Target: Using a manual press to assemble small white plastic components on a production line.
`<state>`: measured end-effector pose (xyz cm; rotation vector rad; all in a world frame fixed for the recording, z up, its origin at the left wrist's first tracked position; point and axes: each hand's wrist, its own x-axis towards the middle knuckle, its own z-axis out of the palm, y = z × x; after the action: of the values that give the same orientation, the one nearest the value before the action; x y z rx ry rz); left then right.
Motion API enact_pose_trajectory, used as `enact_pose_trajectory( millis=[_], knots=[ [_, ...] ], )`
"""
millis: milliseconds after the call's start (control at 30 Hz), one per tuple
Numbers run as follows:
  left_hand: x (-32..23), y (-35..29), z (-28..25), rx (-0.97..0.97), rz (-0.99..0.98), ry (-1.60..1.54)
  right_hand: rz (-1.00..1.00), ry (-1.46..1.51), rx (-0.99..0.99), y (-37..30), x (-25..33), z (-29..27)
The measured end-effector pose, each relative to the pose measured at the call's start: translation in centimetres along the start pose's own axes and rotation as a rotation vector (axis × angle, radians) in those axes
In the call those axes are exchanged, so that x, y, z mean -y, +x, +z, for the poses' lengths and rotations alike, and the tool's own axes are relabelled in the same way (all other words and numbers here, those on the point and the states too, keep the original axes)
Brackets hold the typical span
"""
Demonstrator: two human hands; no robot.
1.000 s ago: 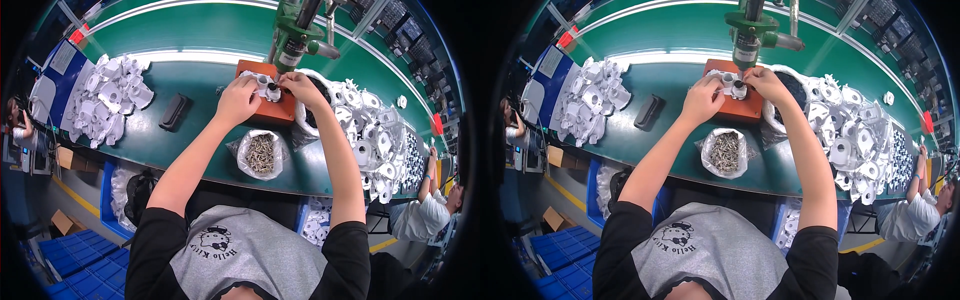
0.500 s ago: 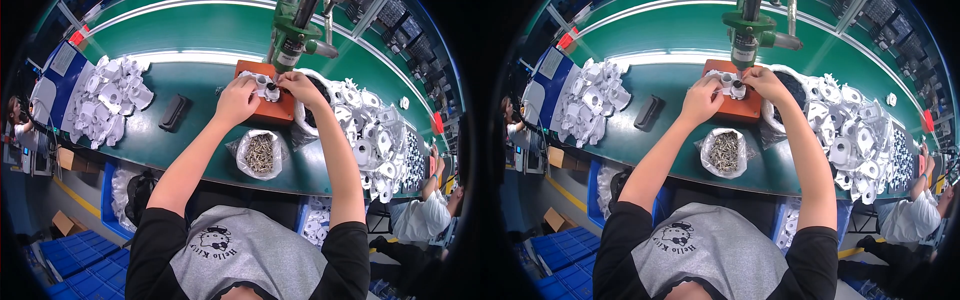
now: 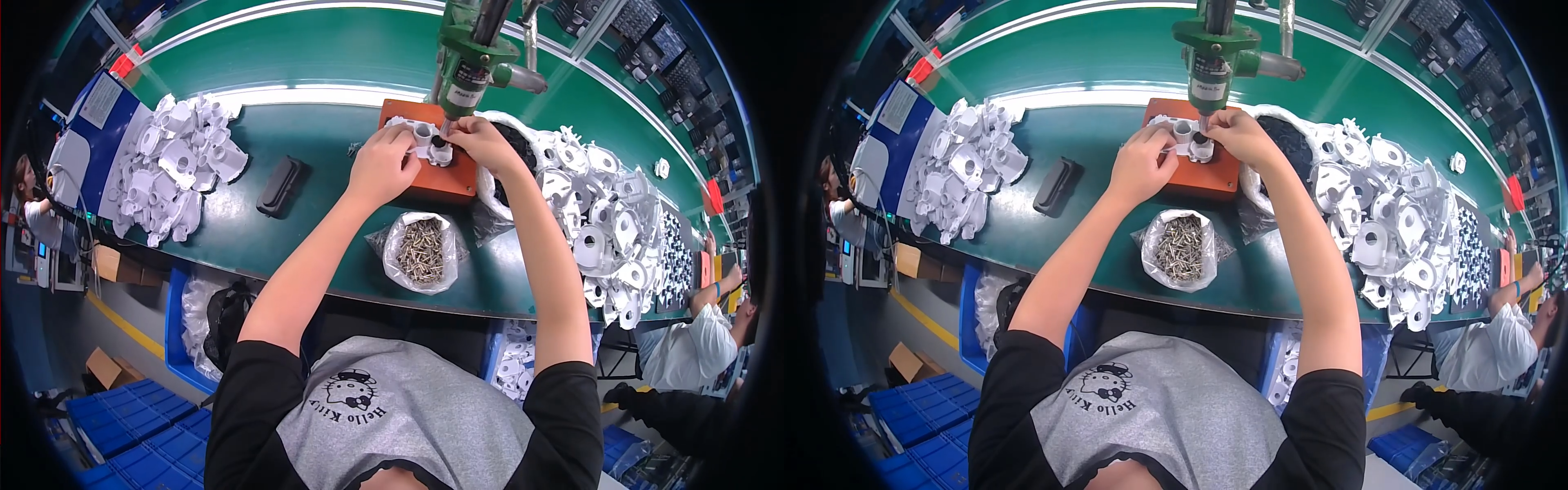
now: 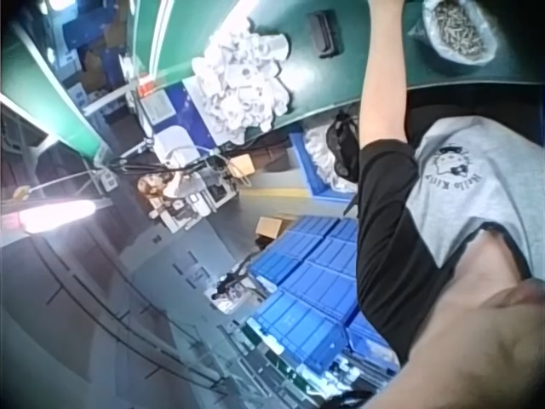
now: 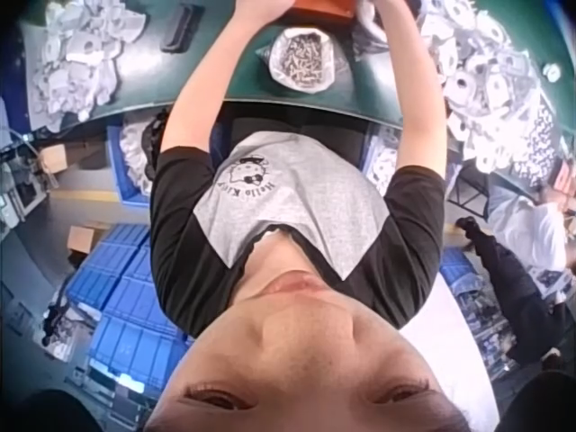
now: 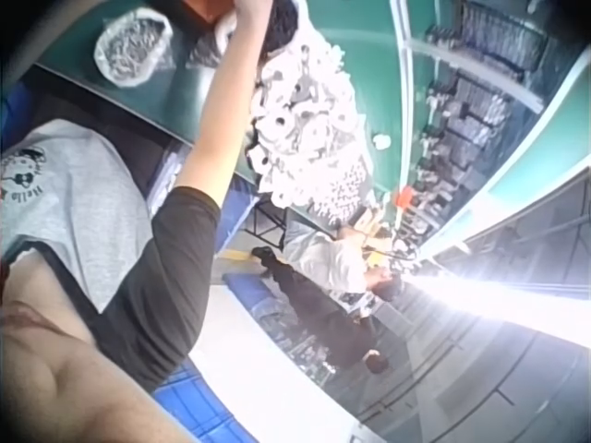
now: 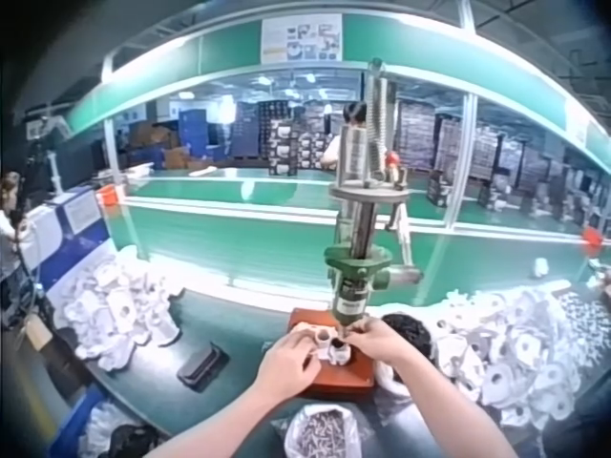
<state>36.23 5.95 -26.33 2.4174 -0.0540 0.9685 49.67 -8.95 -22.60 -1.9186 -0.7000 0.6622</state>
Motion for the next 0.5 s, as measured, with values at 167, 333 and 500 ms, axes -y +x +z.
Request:
enact_pose_trajectory(
  millis=[167,333,500],
  knots=[
    [0.0,0.0,0.1,-0.021,0.019,-0.006,-0.018,-0.020,-0.026,-0.3,0.2,0.0],
    [0.0,-0.1,0.0,-0.013,0.016,-0.004,-0.010,0.002,-0.026,-0.3,0.3,0.0],
    [0.0,-0.1,0.2,-0.015,0.017,-0.002,-0.066,-0.103,-0.009,0.5,-1.1,-0.1]
  ],
)
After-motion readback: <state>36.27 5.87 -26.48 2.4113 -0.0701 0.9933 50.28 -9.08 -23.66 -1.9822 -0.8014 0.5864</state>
